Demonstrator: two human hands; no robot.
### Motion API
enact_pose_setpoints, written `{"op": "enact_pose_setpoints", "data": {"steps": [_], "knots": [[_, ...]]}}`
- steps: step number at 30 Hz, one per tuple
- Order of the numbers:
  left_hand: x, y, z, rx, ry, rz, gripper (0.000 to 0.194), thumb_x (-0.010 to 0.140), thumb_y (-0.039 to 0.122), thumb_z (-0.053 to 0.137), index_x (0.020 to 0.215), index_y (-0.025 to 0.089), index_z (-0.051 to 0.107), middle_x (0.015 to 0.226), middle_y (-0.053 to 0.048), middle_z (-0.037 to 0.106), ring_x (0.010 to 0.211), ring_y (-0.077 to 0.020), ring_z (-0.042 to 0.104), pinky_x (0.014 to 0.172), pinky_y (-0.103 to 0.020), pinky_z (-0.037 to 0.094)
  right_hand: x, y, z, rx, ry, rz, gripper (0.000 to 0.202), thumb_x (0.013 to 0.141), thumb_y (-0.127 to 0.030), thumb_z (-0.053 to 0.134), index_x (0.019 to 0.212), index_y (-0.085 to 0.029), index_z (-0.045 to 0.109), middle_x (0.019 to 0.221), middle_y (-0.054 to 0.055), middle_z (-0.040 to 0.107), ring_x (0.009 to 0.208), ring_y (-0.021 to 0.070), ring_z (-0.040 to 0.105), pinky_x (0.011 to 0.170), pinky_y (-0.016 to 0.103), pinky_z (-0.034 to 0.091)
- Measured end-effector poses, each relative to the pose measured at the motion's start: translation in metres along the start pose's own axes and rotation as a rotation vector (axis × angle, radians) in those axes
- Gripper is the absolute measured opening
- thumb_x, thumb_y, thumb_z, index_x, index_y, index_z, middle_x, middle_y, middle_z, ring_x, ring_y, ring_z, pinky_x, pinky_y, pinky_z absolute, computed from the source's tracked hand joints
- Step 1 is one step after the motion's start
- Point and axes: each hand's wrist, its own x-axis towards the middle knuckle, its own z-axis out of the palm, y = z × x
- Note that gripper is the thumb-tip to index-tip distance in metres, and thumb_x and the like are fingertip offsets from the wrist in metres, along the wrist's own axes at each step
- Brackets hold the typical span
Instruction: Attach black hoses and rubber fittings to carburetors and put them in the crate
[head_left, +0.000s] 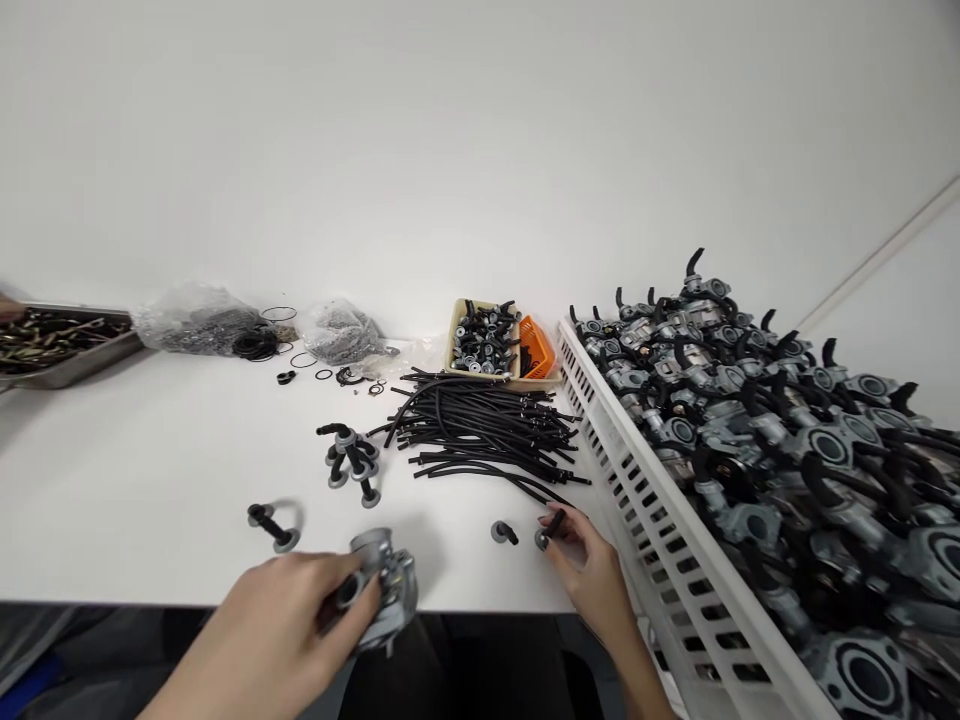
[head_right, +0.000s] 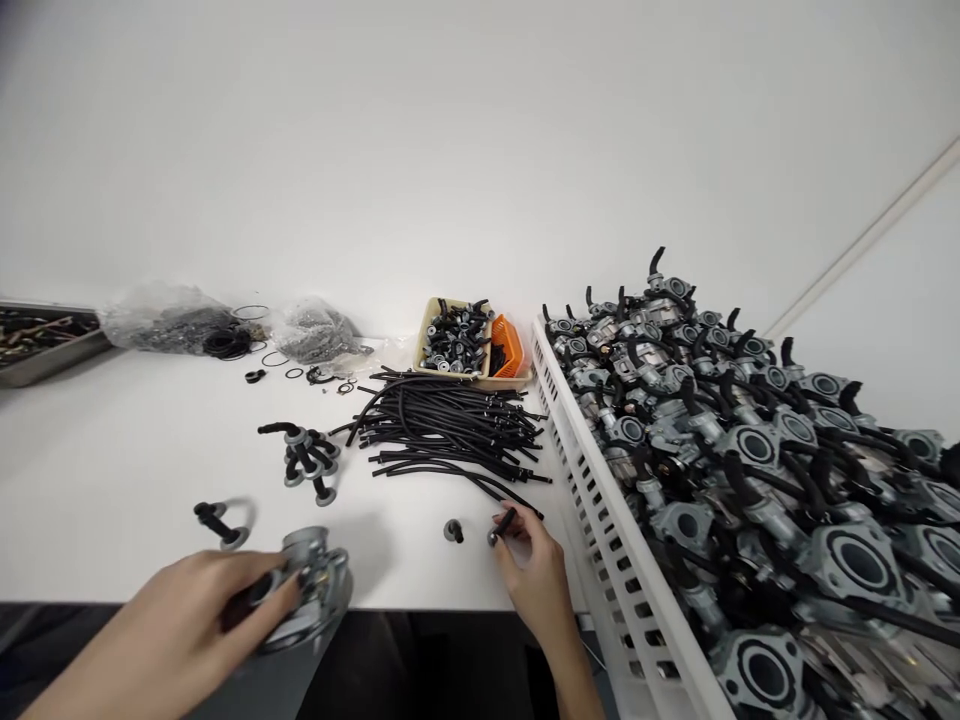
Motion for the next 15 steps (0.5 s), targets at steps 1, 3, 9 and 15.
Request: {"op": "enact_pose_setpoints", "data": {"steps": [1, 3, 9, 15], "knots": [[0.011, 0.012, 0.000, 0.049, -0.068, 0.015, 0.045, 0.091, 0.048, 0.035, 0.064, 0.022, 0.061, 0.060, -0.003, 0.065, 0.057, -0.0199, 0.062, 0.057, -0.030, 0.034, 0.000, 0.000, 0.000, 0.016, -0.010, 0.016, 0.036, 0.083, -0.035, 0.059, 0.116, -0.019, 0.060, 0.100, 0.011, 0.074, 0.096, 0.0269, 0.069, 0.089, 0.043, 0.055], [0.032, 0.032, 0.000, 0.121, -0.097, 0.058, 0.044, 0.093, 0.041, 0.031, 0.066, 0.022, 0.059, 0.063, -0.005, 0.066, 0.060, -0.0228, 0.064, 0.056, -0.031, 0.032, 0.000, 0.000, 0.000, 0.044, -0.023, 0.039, 0.035, 0.084, -0.035, 0.059, 0.115, -0.020, 0.058, 0.100, 0.010, 0.074, 0.097, 0.0265, 0.069, 0.090, 0.042, 0.054], [0.066, 0.061, 0.015, 0.230, -0.072, 0.170, 0.038, 0.091, 0.032, 0.033, 0.064, 0.021, 0.057, 0.063, -0.007, 0.066, 0.062, -0.0281, 0.067, 0.052, -0.032, 0.029, 0.000, 0.003, 0.000, 0.113, 0.027, 0.056, 0.026, 0.084, -0.035, 0.061, 0.107, -0.023, 0.057, 0.100, 0.009, 0.073, 0.099, 0.0259, 0.068, 0.092, 0.043, 0.052], [0.072, 0.069, 0.030, 0.181, 0.012, 0.204, 0.029, 0.092, 0.033, 0.038, 0.073, 0.022, 0.055, 0.068, -0.004, 0.067, 0.062, -0.0260, 0.066, 0.051, -0.032, 0.033, -0.002, 0.007, 0.002, 0.222, 0.091, 0.066, 0.025, 0.081, -0.034, 0.066, 0.101, -0.022, 0.057, 0.094, 0.009, 0.073, 0.093, 0.0250, 0.069, 0.090, 0.043, 0.053]]}}
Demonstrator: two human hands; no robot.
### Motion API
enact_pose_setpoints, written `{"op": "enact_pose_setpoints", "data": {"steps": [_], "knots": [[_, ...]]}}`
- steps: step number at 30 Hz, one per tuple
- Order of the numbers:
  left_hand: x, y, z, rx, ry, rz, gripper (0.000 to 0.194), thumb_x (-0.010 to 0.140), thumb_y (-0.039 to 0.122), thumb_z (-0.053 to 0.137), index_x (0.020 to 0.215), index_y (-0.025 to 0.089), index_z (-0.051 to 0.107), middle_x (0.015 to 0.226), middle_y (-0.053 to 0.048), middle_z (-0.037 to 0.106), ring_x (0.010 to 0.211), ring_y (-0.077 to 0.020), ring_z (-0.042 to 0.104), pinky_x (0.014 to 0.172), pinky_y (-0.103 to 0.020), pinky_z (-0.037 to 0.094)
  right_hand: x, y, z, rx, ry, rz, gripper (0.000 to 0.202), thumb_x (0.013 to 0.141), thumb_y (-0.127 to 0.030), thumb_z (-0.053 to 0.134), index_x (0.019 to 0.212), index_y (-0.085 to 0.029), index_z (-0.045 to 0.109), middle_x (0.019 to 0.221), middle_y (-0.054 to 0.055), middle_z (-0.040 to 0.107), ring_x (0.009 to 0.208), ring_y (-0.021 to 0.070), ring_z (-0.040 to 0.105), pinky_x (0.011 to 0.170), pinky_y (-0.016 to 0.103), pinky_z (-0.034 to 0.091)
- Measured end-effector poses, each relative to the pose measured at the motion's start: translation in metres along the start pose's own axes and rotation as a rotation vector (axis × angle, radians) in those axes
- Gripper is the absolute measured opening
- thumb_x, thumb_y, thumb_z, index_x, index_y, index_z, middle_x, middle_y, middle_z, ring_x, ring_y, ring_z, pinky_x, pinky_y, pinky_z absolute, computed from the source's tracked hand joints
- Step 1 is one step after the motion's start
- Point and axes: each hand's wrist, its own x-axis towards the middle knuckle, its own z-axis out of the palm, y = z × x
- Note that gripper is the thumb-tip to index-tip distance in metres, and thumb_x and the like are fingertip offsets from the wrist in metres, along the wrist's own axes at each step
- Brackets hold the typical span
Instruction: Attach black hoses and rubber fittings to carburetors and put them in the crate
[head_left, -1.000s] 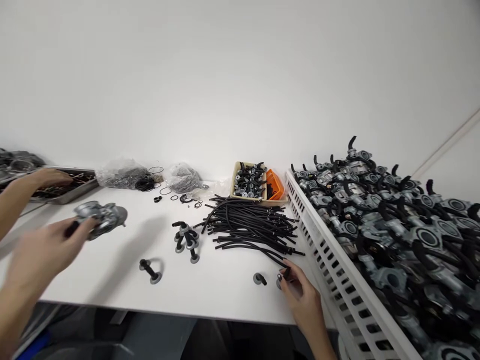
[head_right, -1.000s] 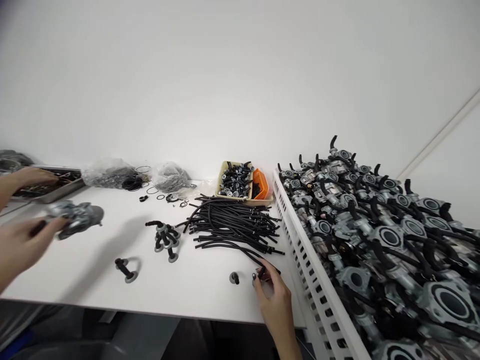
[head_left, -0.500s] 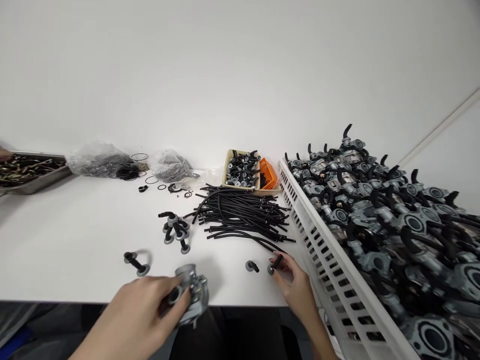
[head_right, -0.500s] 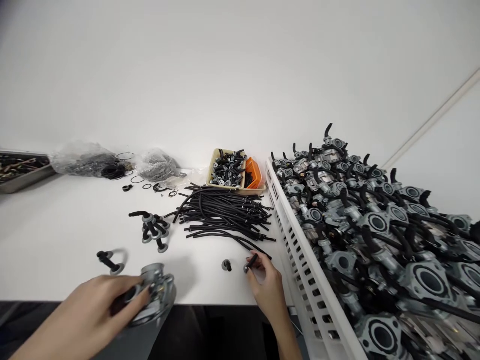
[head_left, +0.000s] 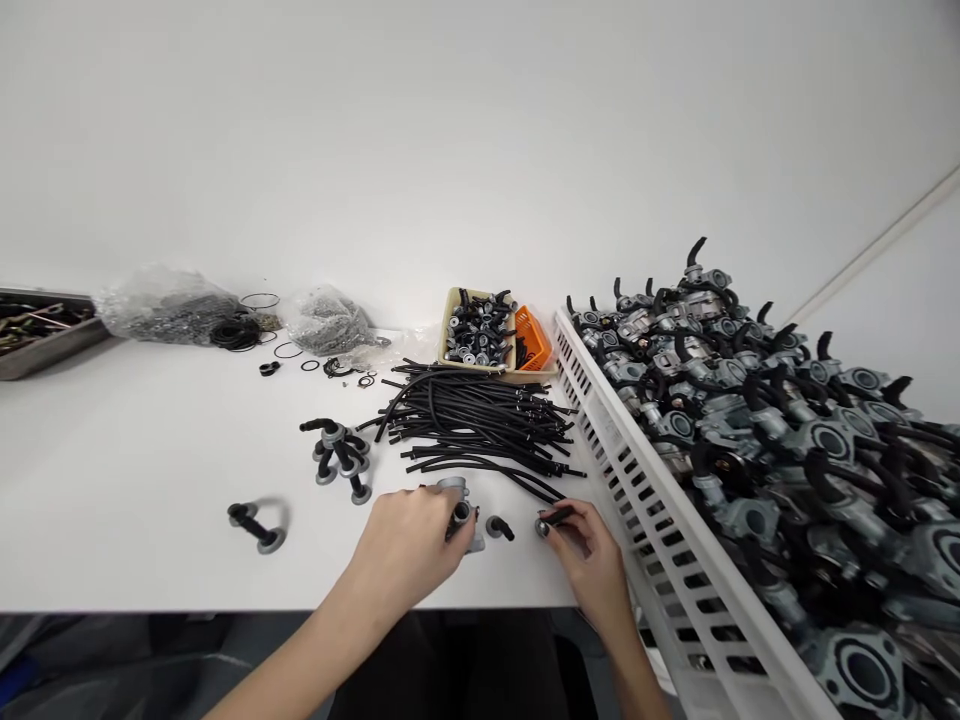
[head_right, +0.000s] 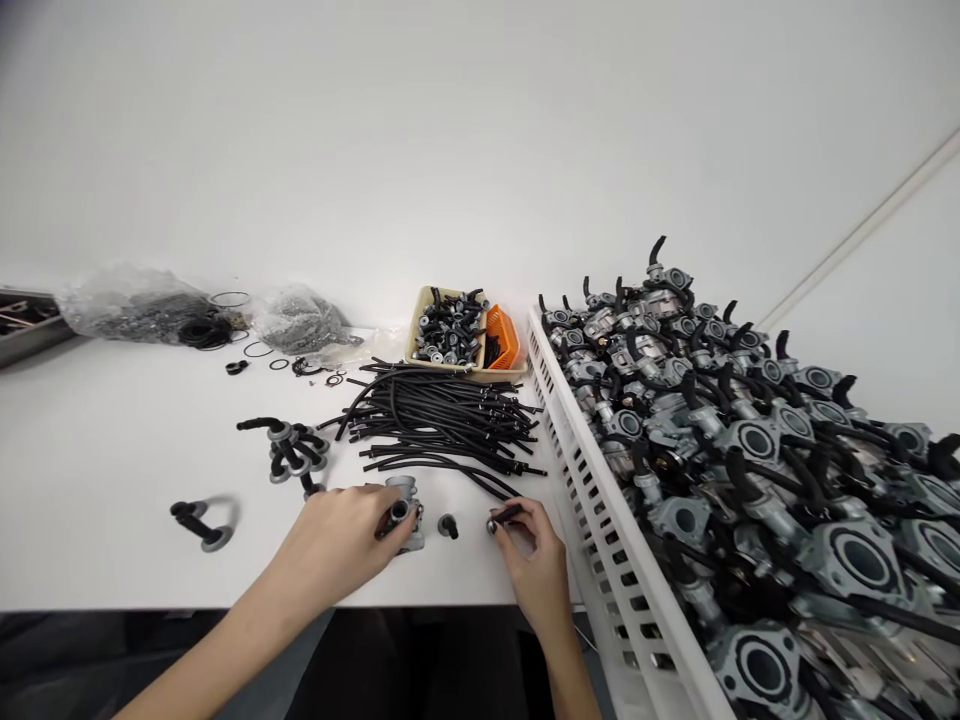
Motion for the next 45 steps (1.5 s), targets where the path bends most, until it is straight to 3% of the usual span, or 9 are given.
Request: {"op": "enact_pose_setpoints", "data": {"steps": [4, 7, 11, 13, 15, 20, 30, 37, 45], "knots": [[-0.016, -0.015, 0.018, -0.212, 0.267, -0.027, 0.031, 0.082, 0.052, 0.058, 0.082, 0.022, 0.049, 0.077, -0.002, 0.062, 0.070, -0.0230, 0.063, 0.059, -0.033, 0.044, -0.001, 0.000, -0.001, 0.097, 0.102, -0.021, 0.025, 0.078, -0.034, 0.071, 0.094, -0.021, 0.058, 0.088, 0.008, 0.073, 0.087, 0.0241, 0.070, 0.083, 0.040, 0.057], [-0.029, -0.030, 0.039, -0.496, 0.452, -0.104, 0.059, 0.068, 0.049, 0.073, 0.113, 0.023, 0.046, 0.111, -0.009, 0.058, 0.095, -0.0259, 0.061, 0.079, -0.039, 0.051, -0.002, -0.005, -0.001, 0.181, 0.163, -0.026, 0.026, 0.075, -0.034, 0.076, 0.090, -0.021, 0.058, 0.086, 0.007, 0.073, 0.084, 0.0232, 0.071, 0.081, 0.039, 0.058], [-0.031, -0.036, 0.060, -0.885, 0.245, -0.169, 0.092, 0.068, 0.032, 0.076, 0.144, 0.030, 0.023, 0.136, -0.013, 0.050, 0.122, -0.0290, 0.054, 0.098, -0.044, 0.047, -0.006, -0.026, 0.010, 0.306, 0.228, 0.004, 0.032, 0.071, -0.036, 0.080, 0.092, -0.021, 0.062, 0.092, 0.010, 0.076, 0.085, 0.0257, 0.073, 0.077, 0.040, 0.059], [-0.027, -0.034, 0.062, -0.996, 0.126, -0.200, 0.103, 0.067, 0.027, 0.077, 0.148, 0.031, 0.013, 0.126, -0.012, 0.059, 0.115, -0.0279, 0.061, 0.095, -0.045, 0.049, -0.008, -0.040, 0.020, 0.371, 0.172, 0.009, 0.031, 0.071, -0.038, 0.080, 0.094, -0.021, 0.067, 0.095, 0.011, 0.077, 0.087, 0.0262, 0.073, 0.079, 0.041, 0.058], [-0.022, -0.031, 0.061, -1.025, 0.091, -0.228, 0.100, 0.065, 0.026, 0.077, 0.147, 0.031, 0.019, 0.114, -0.008, 0.065, 0.100, -0.0263, 0.067, 0.090, -0.044, 0.052, -0.007, -0.052, 0.031, 0.438, 0.066, -0.007, 0.025, 0.073, -0.040, 0.079, 0.090, -0.022, 0.072, 0.092, 0.010, 0.077, 0.087, 0.0261, 0.073, 0.081, 0.041, 0.058], [-0.014, -0.024, 0.060, -0.998, 0.151, -0.163, 0.063, 0.066, 0.026, 0.076, 0.122, 0.026, 0.047, 0.109, -0.005, 0.068, 0.096, -0.0242, 0.066, 0.084, -0.038, 0.053, 0.009, -0.065, 0.055, 0.439, -0.087, -0.116, 0.013, 0.077, -0.035, 0.076, 0.084, -0.024, 0.076, 0.084, 0.007, 0.077, 0.084, 0.0245, 0.071, 0.078, 0.038, 0.057], [-0.006, -0.010, 0.075, -0.747, 0.295, -0.100, 0.067, 0.061, 0.030, 0.079, 0.122, 0.029, 0.049, 0.120, -0.003, 0.065, 0.107, -0.0277, 0.062, 0.090, -0.041, 0.050, 0.018, -0.034, 0.069, 0.459, 0.020, -0.030, 0.022, 0.077, -0.043, 0.074, 0.085, -0.023, 0.074, 0.084, 0.005, 0.075, 0.080, 0.0210, 0.069, 0.073, 0.032, 0.054], [-0.005, -0.009, 0.076, -0.733, 0.306, -0.083, 0.067, 0.064, 0.030, 0.078, 0.123, 0.029, 0.048, 0.121, -0.005, 0.064, 0.107, -0.0273, 0.063, 0.089, -0.041, 0.052, 0.015, -0.036, 0.068, 0.448, 0.037, 0.004, 0.027, 0.075, -0.048, 0.074, 0.085, -0.023, 0.074, 0.084, 0.006, 0.075, 0.078, 0.0213, 0.068, 0.072, 0.033, 0.054], [-0.003, -0.009, 0.074, -0.772, 0.283, -0.096, 0.066, 0.064, 0.030, 0.079, 0.122, 0.029, 0.047, 0.119, -0.003, 0.064, 0.106, -0.0247, 0.063, 0.089, -0.038, 0.052, 0.008, -0.032, 0.063, 0.541, -0.047, 0.035, 0.034, 0.079, -0.044, 0.072, 0.108, -0.028, 0.073, 0.102, 0.006, 0.075, 0.096, 0.0244, 0.068, 0.086, 0.038, 0.052]]}}
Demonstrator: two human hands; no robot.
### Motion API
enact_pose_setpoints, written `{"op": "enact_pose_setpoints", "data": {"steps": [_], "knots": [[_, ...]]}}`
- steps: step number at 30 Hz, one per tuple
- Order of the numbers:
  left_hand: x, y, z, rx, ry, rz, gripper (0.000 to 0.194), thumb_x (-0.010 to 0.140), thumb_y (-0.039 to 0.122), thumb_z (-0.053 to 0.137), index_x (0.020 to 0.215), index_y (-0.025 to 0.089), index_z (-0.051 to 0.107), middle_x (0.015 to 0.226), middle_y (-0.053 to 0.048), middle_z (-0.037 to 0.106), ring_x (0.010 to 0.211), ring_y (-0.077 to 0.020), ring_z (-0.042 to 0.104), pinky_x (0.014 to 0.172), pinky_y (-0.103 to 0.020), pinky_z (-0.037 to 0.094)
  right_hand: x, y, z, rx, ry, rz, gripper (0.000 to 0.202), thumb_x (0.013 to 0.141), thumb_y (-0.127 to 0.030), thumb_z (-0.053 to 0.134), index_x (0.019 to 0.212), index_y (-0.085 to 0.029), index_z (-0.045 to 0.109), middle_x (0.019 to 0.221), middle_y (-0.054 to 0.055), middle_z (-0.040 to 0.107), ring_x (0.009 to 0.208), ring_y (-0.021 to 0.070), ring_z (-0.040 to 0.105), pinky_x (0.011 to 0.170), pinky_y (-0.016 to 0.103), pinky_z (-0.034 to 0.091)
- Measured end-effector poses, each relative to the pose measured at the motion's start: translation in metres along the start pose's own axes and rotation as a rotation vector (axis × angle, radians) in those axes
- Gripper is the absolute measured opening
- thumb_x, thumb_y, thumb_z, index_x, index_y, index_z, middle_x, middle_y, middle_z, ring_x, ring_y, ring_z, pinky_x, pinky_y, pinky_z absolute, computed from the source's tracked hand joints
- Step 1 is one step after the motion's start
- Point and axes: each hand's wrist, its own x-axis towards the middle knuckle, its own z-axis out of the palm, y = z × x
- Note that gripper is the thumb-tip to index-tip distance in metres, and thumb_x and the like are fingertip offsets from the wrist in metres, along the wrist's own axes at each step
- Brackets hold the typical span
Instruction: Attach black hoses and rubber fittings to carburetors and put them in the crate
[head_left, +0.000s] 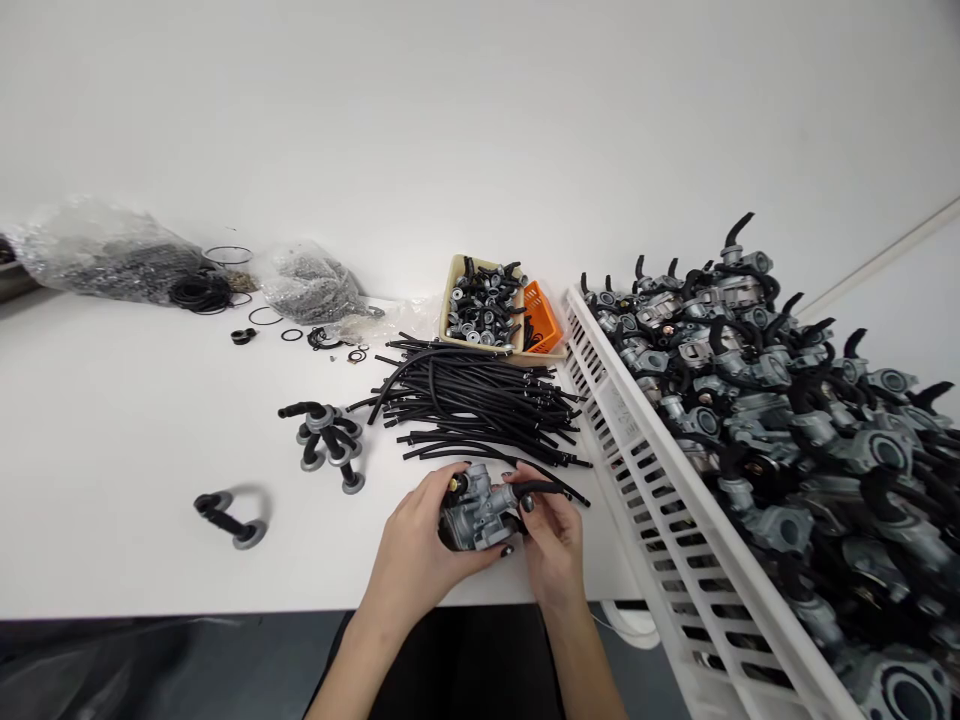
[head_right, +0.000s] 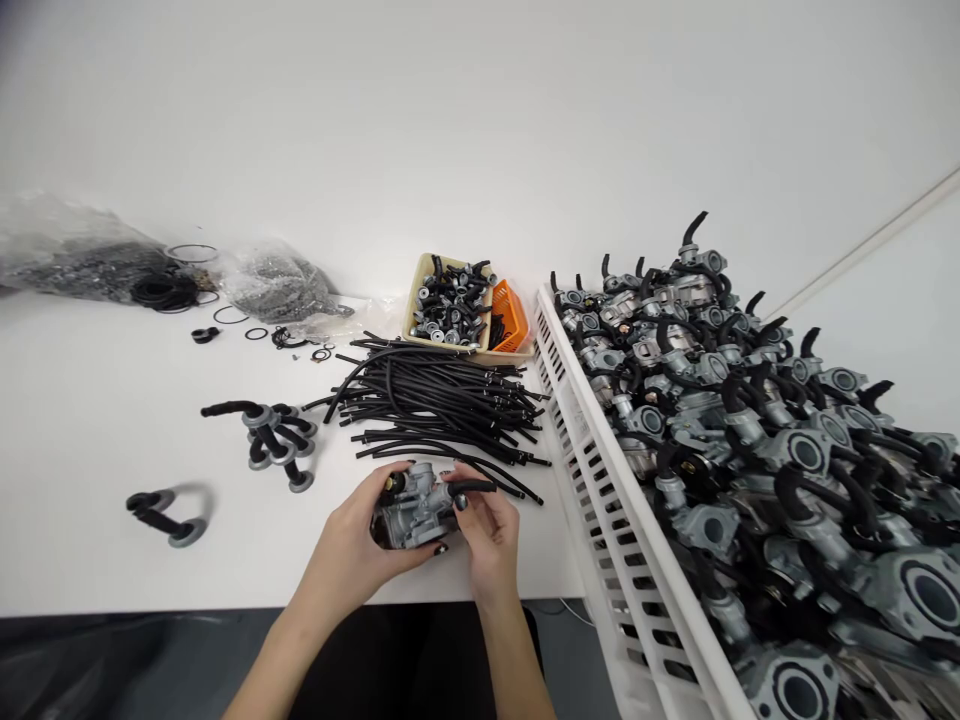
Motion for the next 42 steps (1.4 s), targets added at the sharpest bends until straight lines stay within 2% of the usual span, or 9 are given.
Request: {"op": "enact_pose_setpoints", "data": {"steps": [5, 10, 18, 24, 27, 35, 42], "knots": [[0.005, 0.007, 0.001, 0.078, -0.015, 0.024, 0.066, 0.064, 0.035, 0.079, 0.123, 0.031, 0.048, 0.120, -0.003, 0.064, 0.103, -0.0268, 0.064, 0.086, -0.039, 0.051, 0.000, 0.000, -0.002, 0.056, 0.114, 0.124, 0.036, 0.073, -0.046, 0.076, 0.102, -0.025, 0.075, 0.102, 0.009, 0.075, 0.093, 0.0271, 0.068, 0.082, 0.041, 0.053], [0.011, 0.015, 0.003, 0.156, -0.036, 0.045, 0.064, 0.065, 0.038, 0.078, 0.122, 0.032, 0.050, 0.118, -0.003, 0.065, 0.100, -0.0277, 0.064, 0.085, -0.040, 0.051, -0.001, 0.005, -0.006, 0.086, 0.214, 0.123, 0.031, 0.069, -0.045, 0.078, 0.092, -0.024, 0.074, 0.101, 0.008, 0.074, 0.090, 0.0250, 0.067, 0.081, 0.039, 0.053], [0.013, 0.022, 0.006, 0.237, -0.036, 0.002, 0.062, 0.067, 0.042, 0.076, 0.122, 0.030, 0.051, 0.114, -0.005, 0.066, 0.096, -0.0288, 0.065, 0.082, -0.041, 0.051, 0.003, 0.004, -0.006, 0.148, 0.242, 0.181, 0.031, 0.063, -0.043, 0.083, 0.087, -0.025, 0.075, 0.100, 0.006, 0.074, 0.089, 0.0229, 0.066, 0.079, 0.037, 0.052], [0.013, 0.023, 0.006, 0.266, -0.029, 0.010, 0.062, 0.066, 0.042, 0.076, 0.122, 0.030, 0.052, 0.112, -0.005, 0.066, 0.094, -0.0290, 0.066, 0.079, -0.040, 0.051, 0.003, 0.004, -0.006, 0.174, 0.204, 0.180, 0.028, 0.067, -0.042, 0.081, 0.089, -0.025, 0.074, 0.103, 0.007, 0.075, 0.101, 0.0265, 0.067, 0.090, 0.042, 0.051], [0.013, 0.023, 0.007, 0.258, -0.039, -0.004, 0.062, 0.068, 0.044, 0.075, 0.123, 0.030, 0.051, 0.114, -0.005, 0.066, 0.094, -0.0285, 0.065, 0.080, -0.040, 0.051, 0.002, 0.004, -0.006, 0.204, 0.192, 0.187, 0.027, 0.068, -0.040, 0.082, 0.089, -0.025, 0.074, 0.105, 0.007, 0.076, 0.104, 0.0261, 0.067, 0.090, 0.041, 0.051], [0.012, 0.027, 0.005, 0.249, -0.057, -0.032, 0.060, 0.068, 0.039, 0.074, 0.123, 0.031, 0.050, 0.114, -0.003, 0.065, 0.095, -0.0278, 0.064, 0.081, -0.042, 0.050, 0.003, 0.003, -0.004, 0.287, 0.209, 0.202, 0.026, 0.065, -0.037, 0.085, 0.086, -0.023, 0.076, 0.097, 0.005, 0.077, 0.090, 0.0204, 0.068, 0.081, 0.032, 0.053], [0.013, 0.024, 0.004, 0.207, -0.063, -0.031, 0.059, 0.069, 0.040, 0.075, 0.122, 0.032, 0.049, 0.117, -0.001, 0.064, 0.097, -0.0262, 0.063, 0.082, -0.041, 0.050, 0.005, 0.000, -0.003, 0.338, 0.191, 0.199, 0.024, 0.062, -0.032, 0.087, 0.083, -0.025, 0.076, 0.100, 0.004, 0.077, 0.085, 0.0186, 0.068, 0.076, 0.030, 0.052]]}}
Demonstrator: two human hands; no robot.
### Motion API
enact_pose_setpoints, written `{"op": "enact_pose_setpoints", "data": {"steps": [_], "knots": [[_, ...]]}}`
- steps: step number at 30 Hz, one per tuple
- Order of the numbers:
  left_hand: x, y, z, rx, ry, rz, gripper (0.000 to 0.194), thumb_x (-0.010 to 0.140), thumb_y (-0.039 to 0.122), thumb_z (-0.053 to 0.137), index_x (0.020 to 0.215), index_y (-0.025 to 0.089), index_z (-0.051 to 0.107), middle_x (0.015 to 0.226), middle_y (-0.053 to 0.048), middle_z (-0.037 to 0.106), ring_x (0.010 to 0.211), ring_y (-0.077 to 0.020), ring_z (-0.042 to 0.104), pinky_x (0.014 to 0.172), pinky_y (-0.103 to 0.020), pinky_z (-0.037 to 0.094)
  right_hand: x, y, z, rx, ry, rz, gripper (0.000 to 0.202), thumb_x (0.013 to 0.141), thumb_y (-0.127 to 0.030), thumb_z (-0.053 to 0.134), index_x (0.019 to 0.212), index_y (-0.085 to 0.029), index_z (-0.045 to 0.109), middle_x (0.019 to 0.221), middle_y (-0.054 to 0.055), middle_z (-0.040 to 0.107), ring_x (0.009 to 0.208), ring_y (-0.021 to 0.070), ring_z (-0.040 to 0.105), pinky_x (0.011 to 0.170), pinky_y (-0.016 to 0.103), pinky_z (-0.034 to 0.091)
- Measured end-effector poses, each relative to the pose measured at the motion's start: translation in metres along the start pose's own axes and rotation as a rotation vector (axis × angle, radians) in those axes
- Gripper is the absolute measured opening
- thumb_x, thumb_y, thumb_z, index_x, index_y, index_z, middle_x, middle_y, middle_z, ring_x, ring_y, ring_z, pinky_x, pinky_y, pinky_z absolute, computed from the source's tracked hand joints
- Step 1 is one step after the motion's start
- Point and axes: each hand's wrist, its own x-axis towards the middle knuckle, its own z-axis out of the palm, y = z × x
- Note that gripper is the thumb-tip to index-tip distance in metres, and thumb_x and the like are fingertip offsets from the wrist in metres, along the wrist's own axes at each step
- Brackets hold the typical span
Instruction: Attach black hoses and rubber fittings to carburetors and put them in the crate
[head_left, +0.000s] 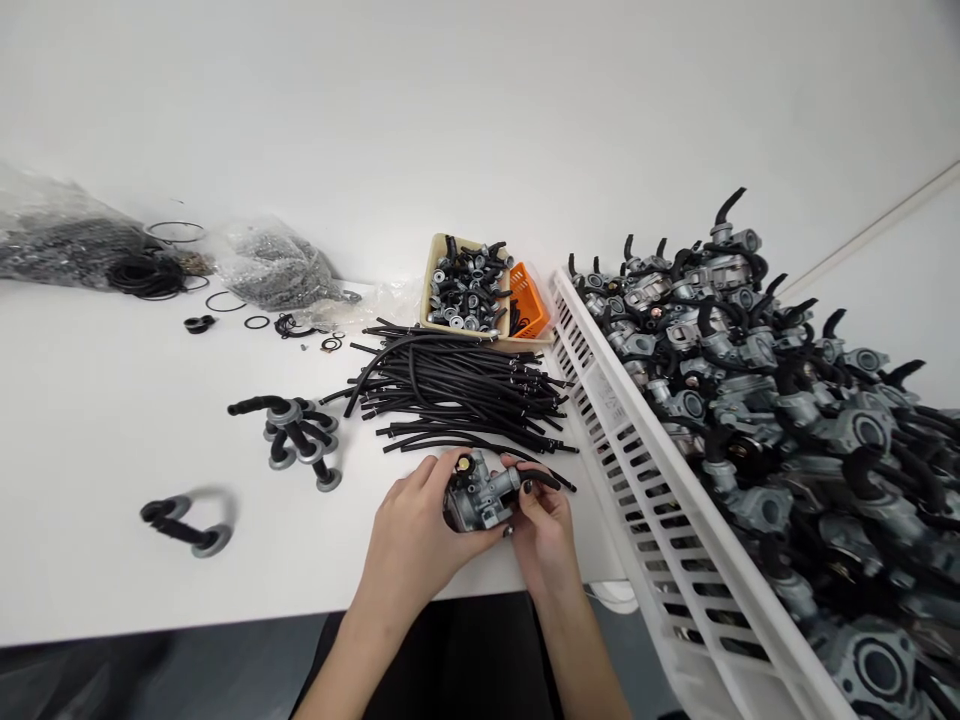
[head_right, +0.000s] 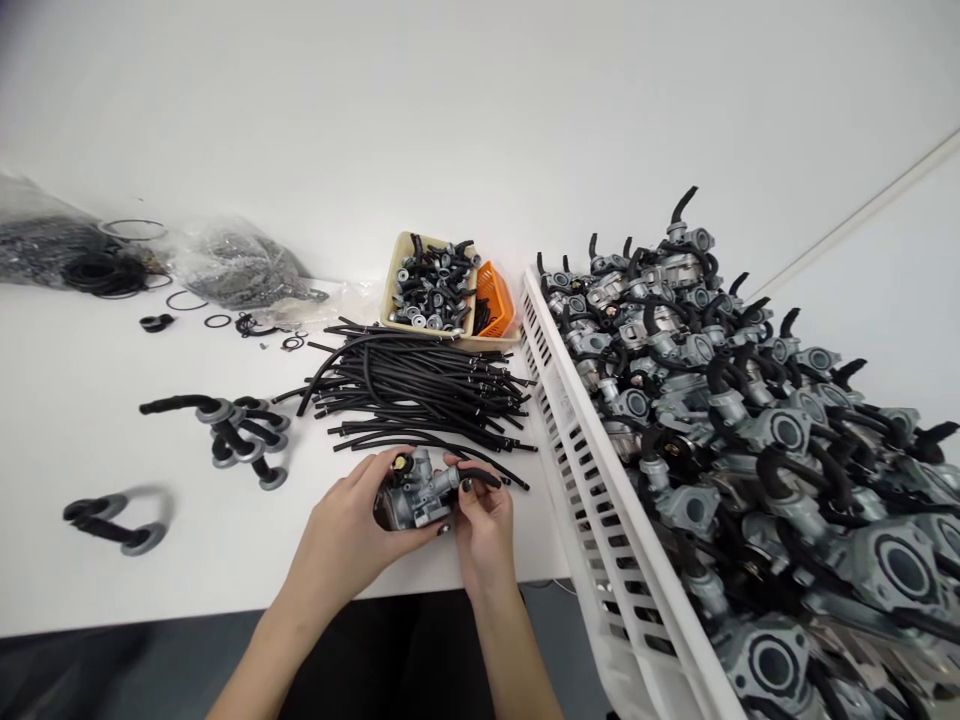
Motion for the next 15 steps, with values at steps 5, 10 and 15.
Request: {"op": "enact_pose_setpoints", "data": {"steps": [5, 10, 15], "knots": [[-0.0001, 0.0007, 0.0010, 0.001, -0.007, -0.006, 0.060, 0.069, 0.039, 0.075, 0.122, 0.034, 0.049, 0.118, 0.000, 0.063, 0.097, -0.0258, 0.062, 0.083, -0.041, 0.050, -0.0004, -0.0003, 0.0020, -0.005, 0.007, 0.004, 0.024, 0.063, -0.033, 0.086, 0.083, -0.024, 0.076, 0.095, 0.005, 0.077, 0.084, 0.0201, 0.069, 0.077, 0.032, 0.052], [-0.0024, 0.0005, 0.0018, 0.007, 0.001, -0.002, 0.062, 0.068, 0.037, 0.075, 0.123, 0.034, 0.047, 0.119, -0.001, 0.063, 0.098, -0.0258, 0.062, 0.083, -0.041, 0.050, -0.0005, 0.0013, 0.0015, -0.029, 0.021, -0.022, 0.025, 0.064, -0.034, 0.085, 0.084, -0.023, 0.076, 0.095, 0.006, 0.077, 0.084, 0.0214, 0.069, 0.077, 0.034, 0.052], [-0.0024, -0.0003, 0.0014, 0.015, 0.005, 0.007, 0.063, 0.068, 0.037, 0.076, 0.124, 0.034, 0.047, 0.119, -0.001, 0.063, 0.096, -0.0258, 0.062, 0.082, -0.041, 0.050, 0.0001, 0.0043, -0.0023, -0.032, 0.029, -0.007, 0.026, 0.064, -0.034, 0.086, 0.085, -0.023, 0.075, 0.096, 0.005, 0.076, 0.088, 0.0197, 0.068, 0.078, 0.031, 0.051]]}}
